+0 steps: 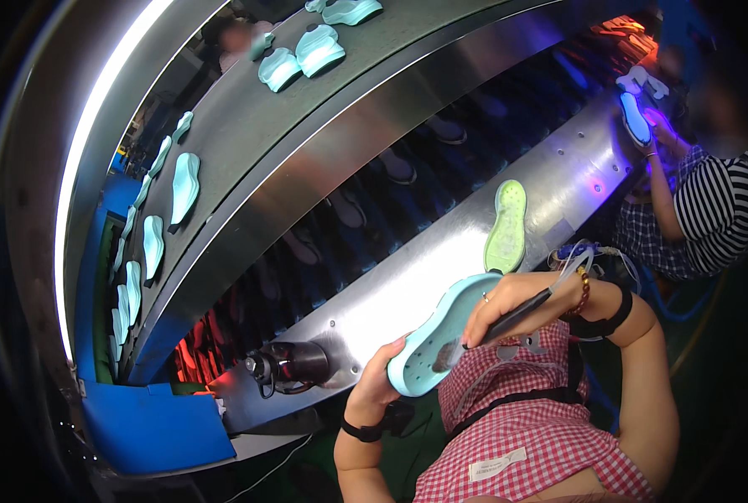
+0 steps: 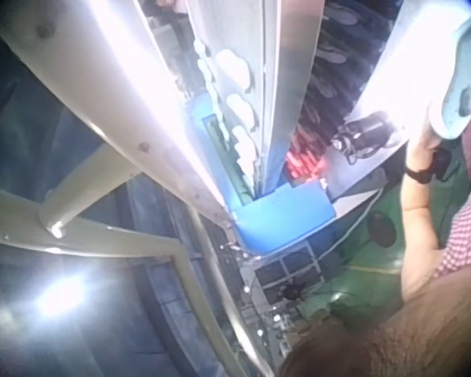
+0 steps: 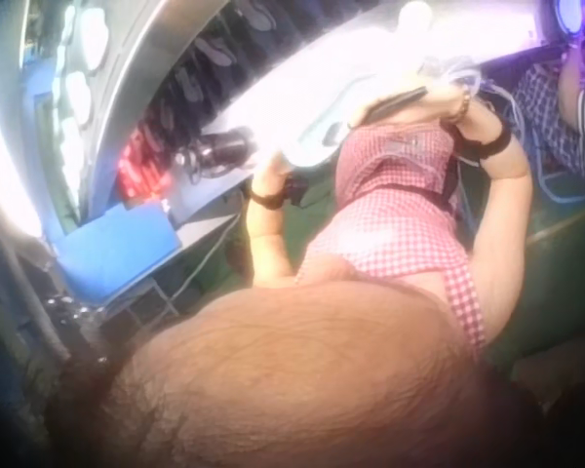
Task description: The person is applying adhesive to shoe soles using a brush while shoes move along a conveyor belt.
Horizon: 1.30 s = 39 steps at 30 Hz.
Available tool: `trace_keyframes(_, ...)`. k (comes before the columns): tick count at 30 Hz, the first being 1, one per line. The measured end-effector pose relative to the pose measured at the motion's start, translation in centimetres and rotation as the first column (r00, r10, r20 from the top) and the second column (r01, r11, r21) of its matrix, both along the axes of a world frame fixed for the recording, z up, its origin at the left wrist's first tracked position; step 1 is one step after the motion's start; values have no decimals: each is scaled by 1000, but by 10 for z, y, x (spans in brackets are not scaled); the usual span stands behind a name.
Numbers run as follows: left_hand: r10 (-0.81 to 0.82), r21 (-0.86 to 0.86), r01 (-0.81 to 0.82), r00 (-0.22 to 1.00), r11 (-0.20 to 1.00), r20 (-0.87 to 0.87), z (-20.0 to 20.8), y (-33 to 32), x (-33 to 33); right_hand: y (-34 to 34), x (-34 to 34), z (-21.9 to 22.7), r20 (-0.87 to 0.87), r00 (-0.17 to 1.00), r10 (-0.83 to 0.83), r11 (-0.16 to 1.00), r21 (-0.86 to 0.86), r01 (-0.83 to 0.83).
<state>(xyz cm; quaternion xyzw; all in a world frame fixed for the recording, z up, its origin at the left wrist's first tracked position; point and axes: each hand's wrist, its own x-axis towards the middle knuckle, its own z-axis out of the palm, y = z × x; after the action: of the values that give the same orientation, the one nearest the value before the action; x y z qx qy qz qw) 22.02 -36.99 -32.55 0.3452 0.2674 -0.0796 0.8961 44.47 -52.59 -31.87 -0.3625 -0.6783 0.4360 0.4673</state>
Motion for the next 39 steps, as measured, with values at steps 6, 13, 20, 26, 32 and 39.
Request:
trace_keyframes(6,27,8,-28,993,1000,115,-15,22,-27,-14,1,-5,-15,998,-55,998,-44,54)
trace_keyframes(13,106,201,-132,985,971,137,-12,26,-38,-24,-16,-20,-13,975,-222,970,-103,220)
trace_keyframes(20,596,-383,-461,682,800,423,-55,-2,9,-10,-42,-15,-161,865,-476,878,-30,477)
trace_keyframes(26,619,-324,-534,731,781,287,-69,-31,27,12,-47,-46,-67,747,-661,749,2,663)
trace_keyframes(32,638,-39,-688,648,725,416,-69,-9,19,-5,-66,-47,213,861,-462,848,392,358)
trace_keyframes(39,644,-24,-713,617,700,451,-42,-38,38,3,-43,-23,-85,854,-513,852,76,519)
